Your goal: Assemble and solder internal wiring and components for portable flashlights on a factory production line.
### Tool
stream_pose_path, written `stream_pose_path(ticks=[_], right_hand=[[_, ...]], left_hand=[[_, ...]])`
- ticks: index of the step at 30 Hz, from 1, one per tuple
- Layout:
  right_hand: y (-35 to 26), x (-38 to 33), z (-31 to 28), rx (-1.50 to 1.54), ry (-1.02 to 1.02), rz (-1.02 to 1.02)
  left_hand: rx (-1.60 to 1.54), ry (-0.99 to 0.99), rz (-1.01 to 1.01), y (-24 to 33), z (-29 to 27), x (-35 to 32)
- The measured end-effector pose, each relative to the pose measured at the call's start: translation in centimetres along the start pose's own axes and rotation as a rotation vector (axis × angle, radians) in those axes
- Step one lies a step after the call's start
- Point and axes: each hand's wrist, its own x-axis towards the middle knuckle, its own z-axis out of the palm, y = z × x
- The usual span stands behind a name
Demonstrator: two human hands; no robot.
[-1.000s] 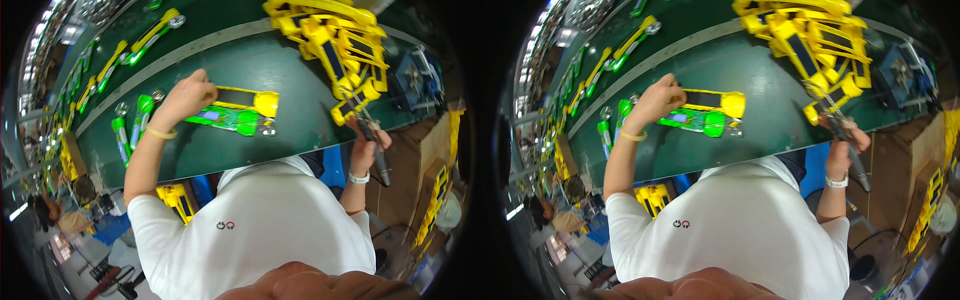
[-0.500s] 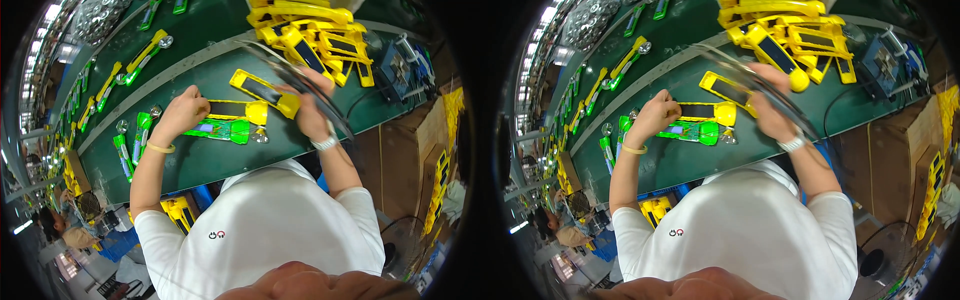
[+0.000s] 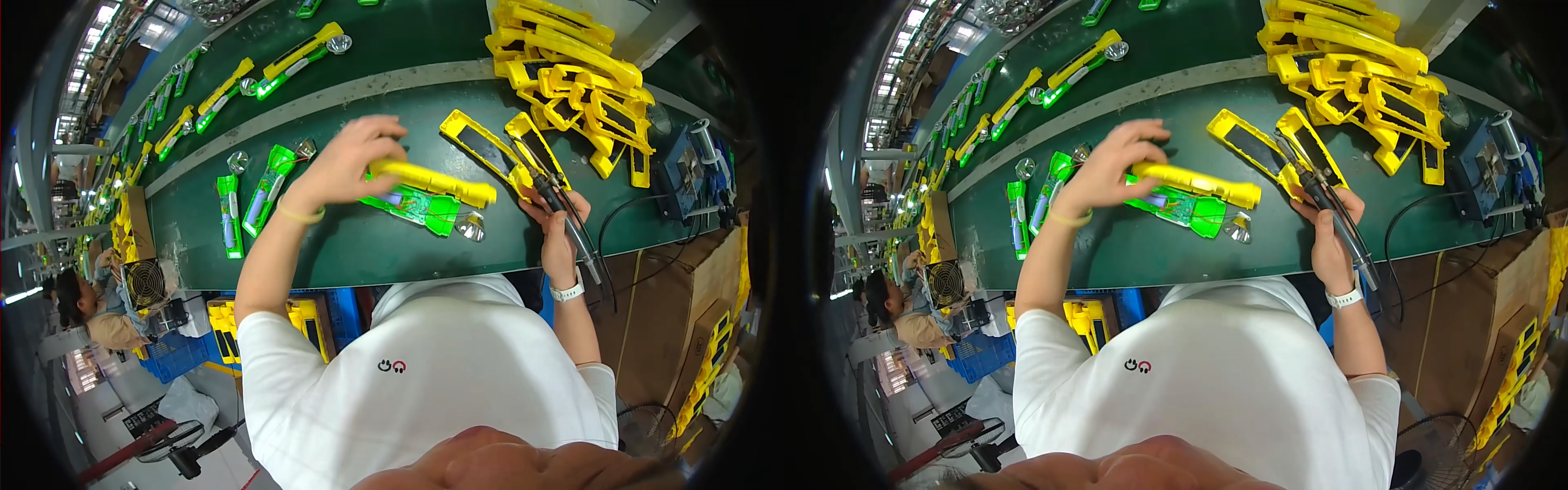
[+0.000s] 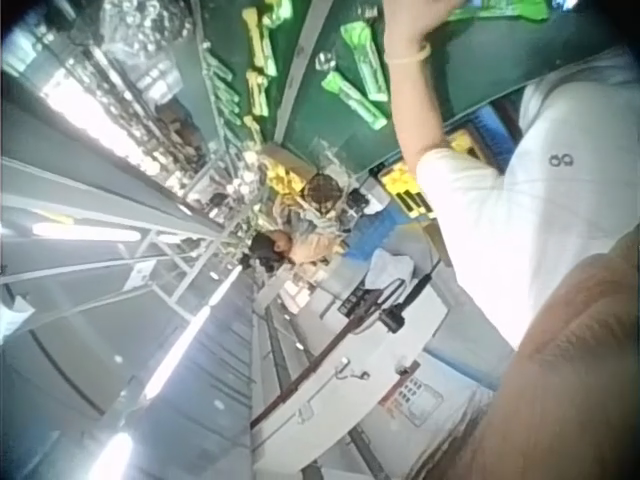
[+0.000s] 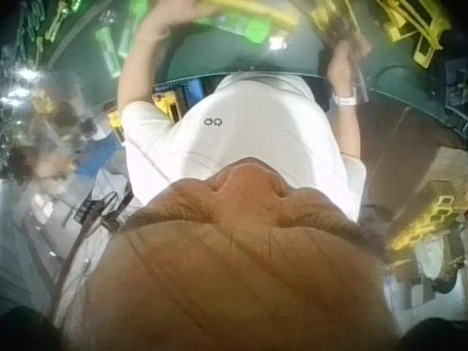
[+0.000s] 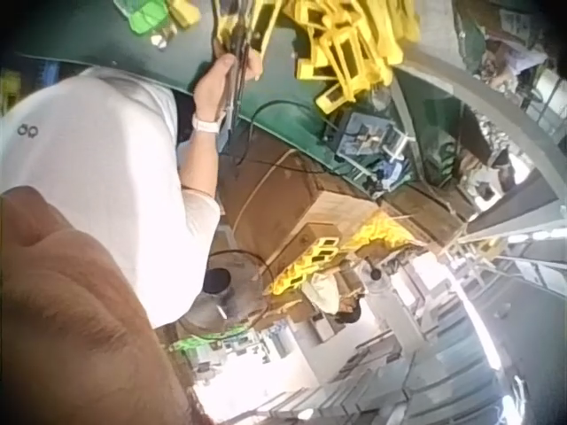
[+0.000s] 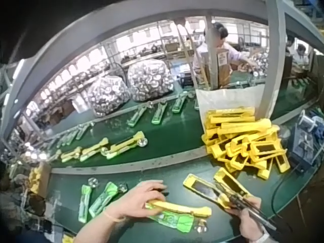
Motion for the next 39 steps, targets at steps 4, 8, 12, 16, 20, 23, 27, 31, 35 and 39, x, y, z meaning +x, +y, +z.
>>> stream_pose_path(ticks=[4,8,12,16,20,23,27,31,35,39], right_hand=[[0.2,2.0,0.4,0.045,-0.092,0.106],[0.6,2.8,-0.1,0.112,-0.106,0.185],[0.1,4.0,1.4,0.194,-0.078,0.174],[2.1,4.4,3.7,0.068,-0.080,0.221],[2.1,4.4,3.6,-0.050,-0.093,0.121],[2.5,4.3,3.3,-0.073,-0.085,0.109],[2.3,4.5,4.0,0.064,-0.080,0.132],[2.0,5.0,3.9,0.127,-0.126,0.146],[2.1,4.7,3.3,0.107,-0.161,0.163],[2.4,5.0,3.0,0.177,-0.115,0.243]], left_hand=[[-0.124,-0.065,-0.066,1.8,2.8,-4.2],[-0.219,0.061,-0.173,0.3,2.4,-4.2],[-0.045,0.261,-0.377,-6.2,-1.1,2.0],[0.032,0.304,-0.358,-15.0,0.2,10.3],[-0.124,-0.269,-0.507,-19.2,-4.2,16.4],[-0.174,-0.139,-0.677,-24.4,-7.8,20.0],[0.381,0.378,-0.980,-29.8,-4.0,22.2],[0.369,0.292,-0.939,-31.3,-2.7,21.1],[0.119,0.297,-0.603,-22.6,-6.0,16.7],[-0.067,-0.142,-0.521,-8.1,-7.1,8.1]])
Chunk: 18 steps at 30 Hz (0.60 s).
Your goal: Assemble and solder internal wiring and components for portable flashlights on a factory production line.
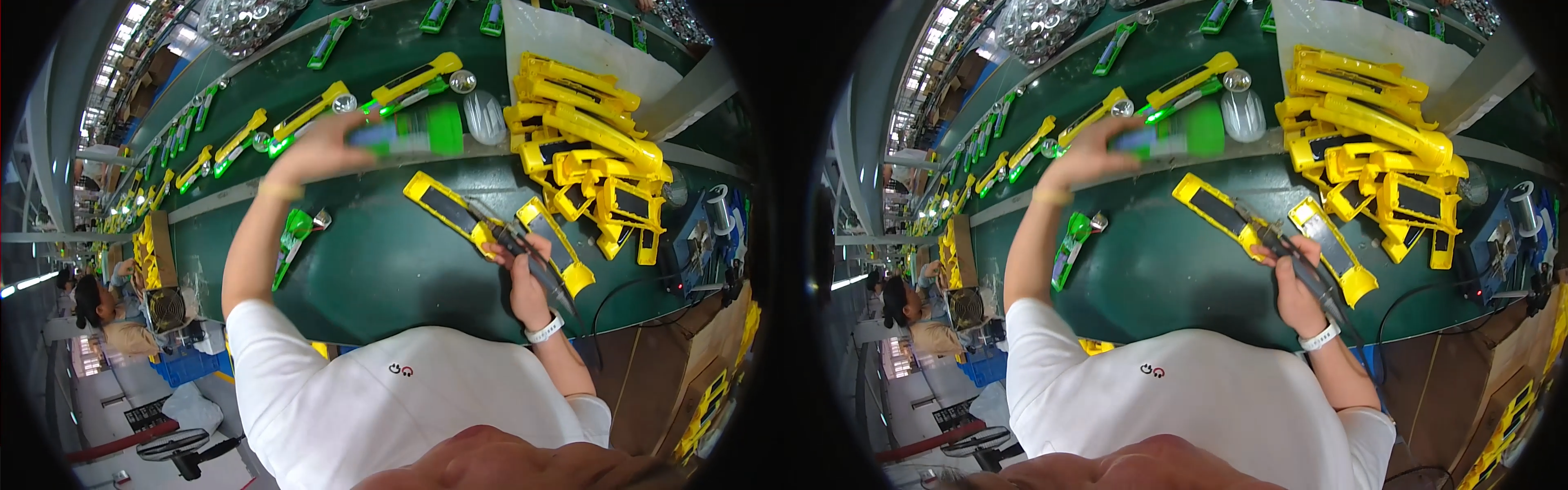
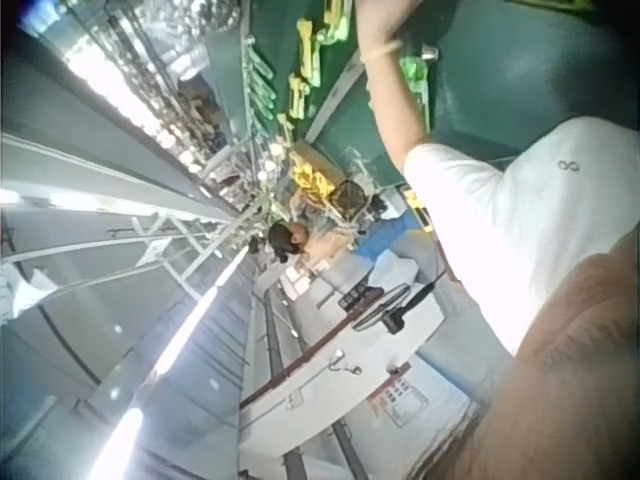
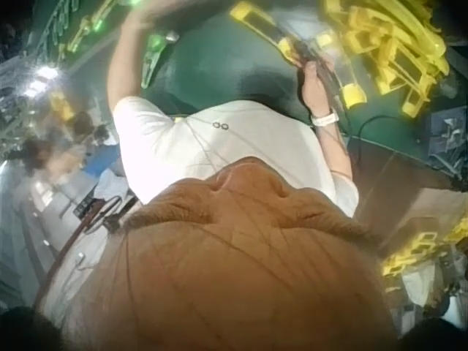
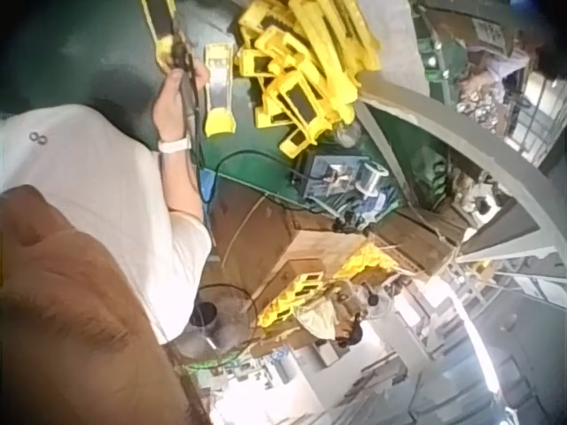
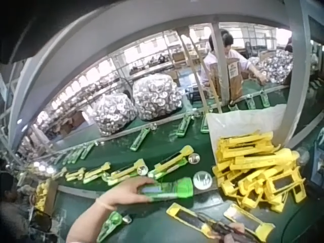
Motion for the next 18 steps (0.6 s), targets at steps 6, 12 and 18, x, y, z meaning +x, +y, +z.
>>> stream_pose_path(ticks=[6,12,18], right_hand=[[0.1,0.1,-0.1,0.005,-0.131,0.021],[-0.6,-1.2,-0.9,0.018,0.195,-0.162],[-1.7,-3.7,-2.1,0.111,0.300,-0.336]], left_hand=[[0.020,-0.020,0.333,3.4,11.7,-12.8],[-0.478,0.712,0.209,1.5,15.5,-16.9],[-0.278,0.514,0.071,4.3,15.8,-14.9]])
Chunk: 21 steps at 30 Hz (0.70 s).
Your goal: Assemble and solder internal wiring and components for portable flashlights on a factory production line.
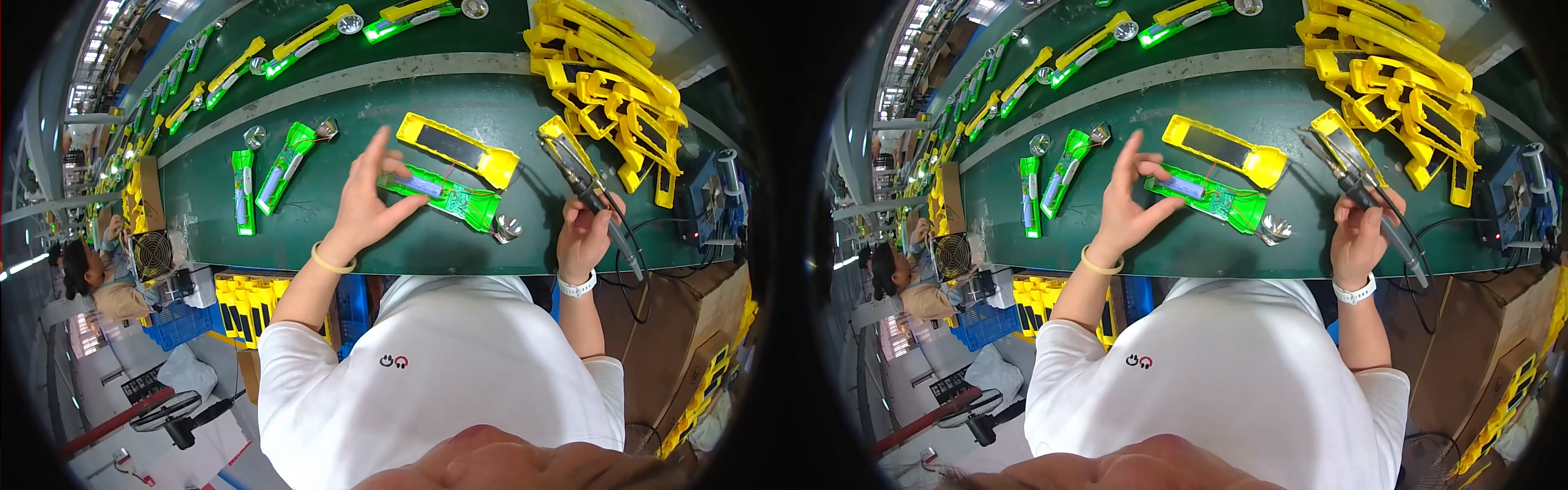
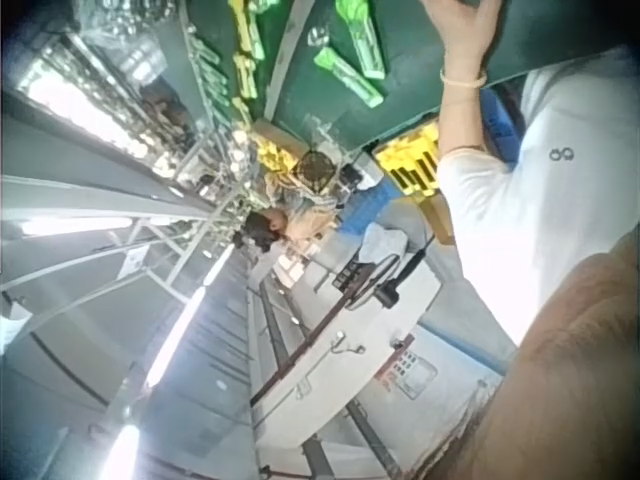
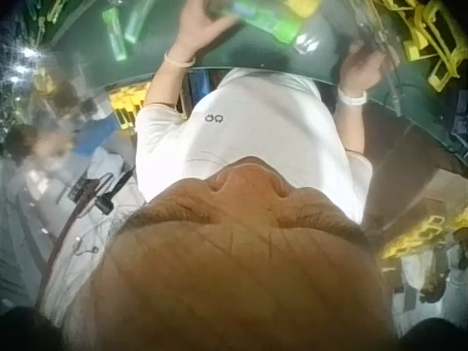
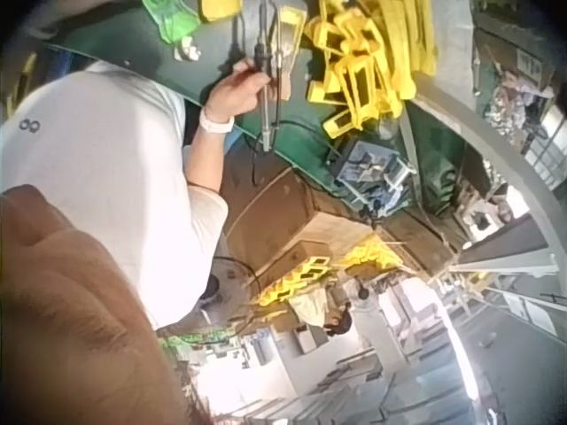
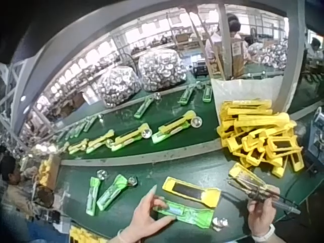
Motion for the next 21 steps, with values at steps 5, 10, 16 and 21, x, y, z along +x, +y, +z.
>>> stream_pose_path(ticks=[5,10,16,21], right_hand=[[0.0,-2.1,-0.8,-0.039,-0.005,0.000],[-0.5,-3.3,0.0,-0.066,-0.098,0.165],[-0.5,-3.0,1.2,-0.183,-0.158,0.269],[0.6,-3.0,0.6,-0.405,-0.305,0.152]], left_hand=[[0.045,-0.141,-0.213,3.0,2.8,2.6],[-0.133,-0.211,0.051,1.1,2.5,2.2],[0.120,-0.296,0.176,2.0,2.1,2.6],[0.137,-0.309,0.159,2.0,2.3,2.4]])
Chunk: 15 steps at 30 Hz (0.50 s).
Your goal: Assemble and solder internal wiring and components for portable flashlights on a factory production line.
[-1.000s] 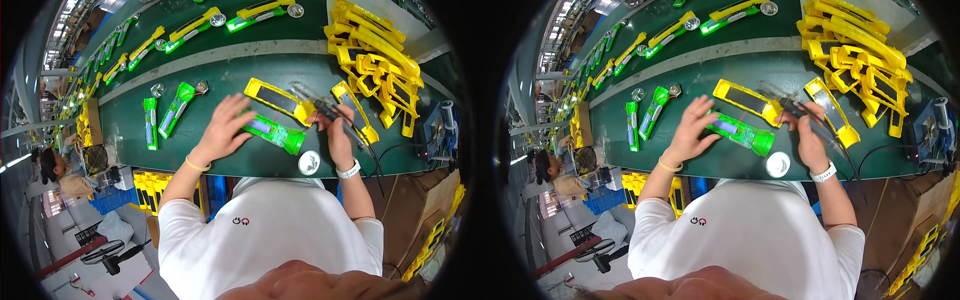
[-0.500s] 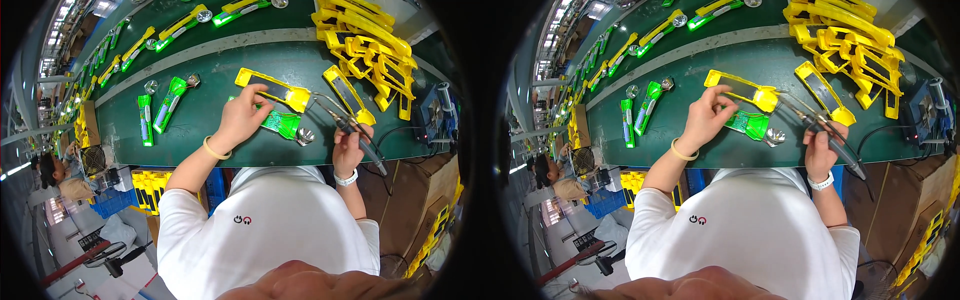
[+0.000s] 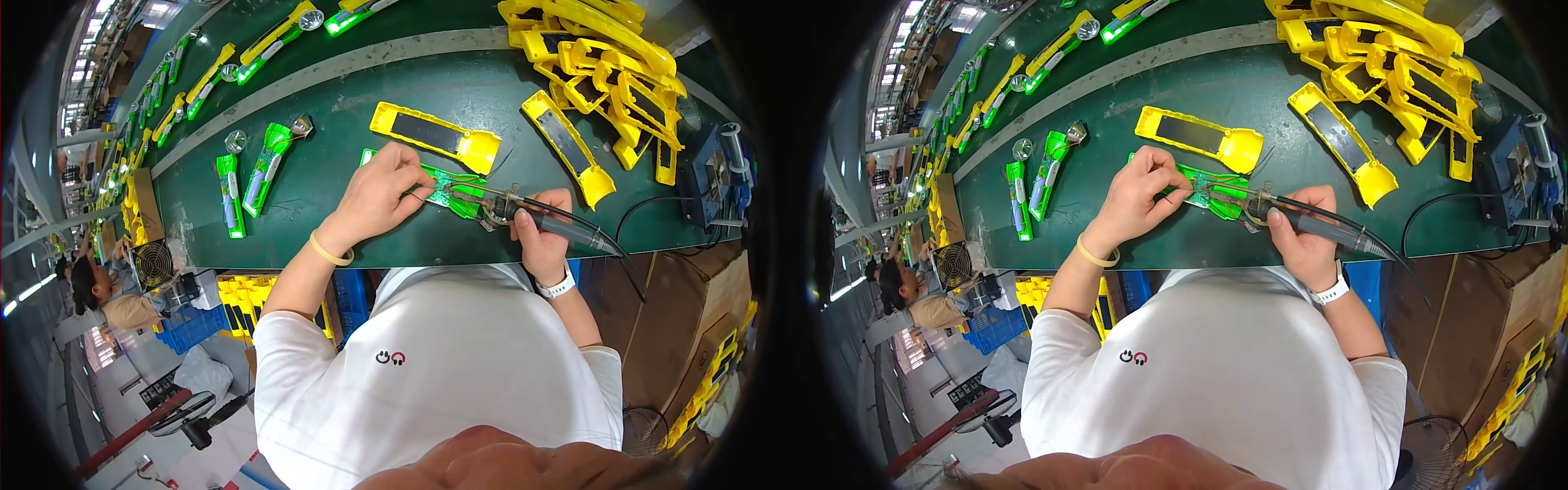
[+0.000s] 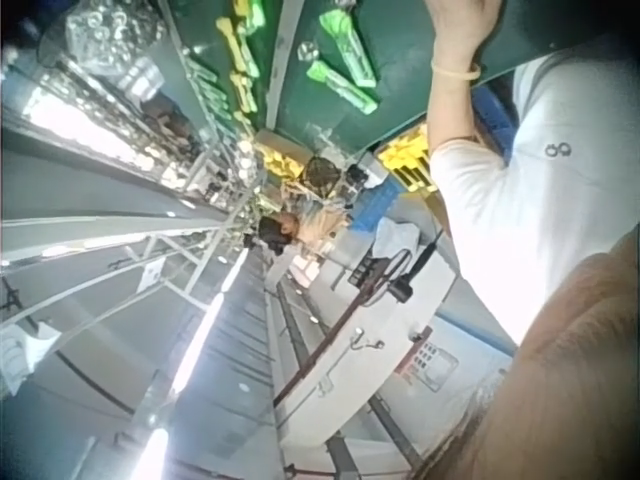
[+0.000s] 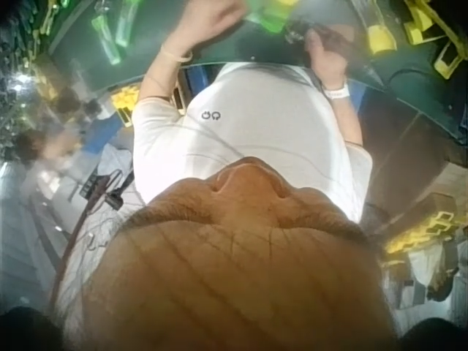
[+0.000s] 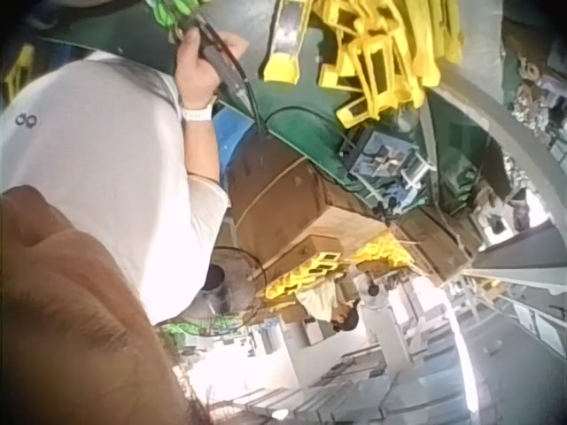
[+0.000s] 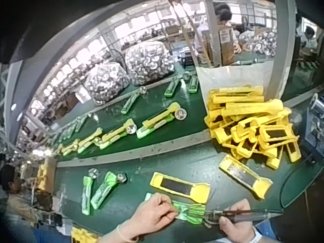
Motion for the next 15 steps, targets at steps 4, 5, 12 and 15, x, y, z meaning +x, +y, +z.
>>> stream_pose_path(ticks=[4,5,12,15], right_hand=[[-0.26,-0.11,0.41,0.103,0.033,0.065],[-0.41,-0.06,0.47,0.107,0.020,0.089],[-0.06,-0.01,0.16,0.061,-0.003,0.118],[-0.69,-0.01,0.03,0.226,0.037,0.131]], left_hand=[[0.020,-0.014,0.011,0.05,-0.05,0.19],[0.022,-0.026,0.020,0.02,-0.09,0.23],[0.001,-0.045,-0.012,0.04,-0.10,0.37],[0.004,-0.046,-0.002,0.00,-0.07,0.48]])
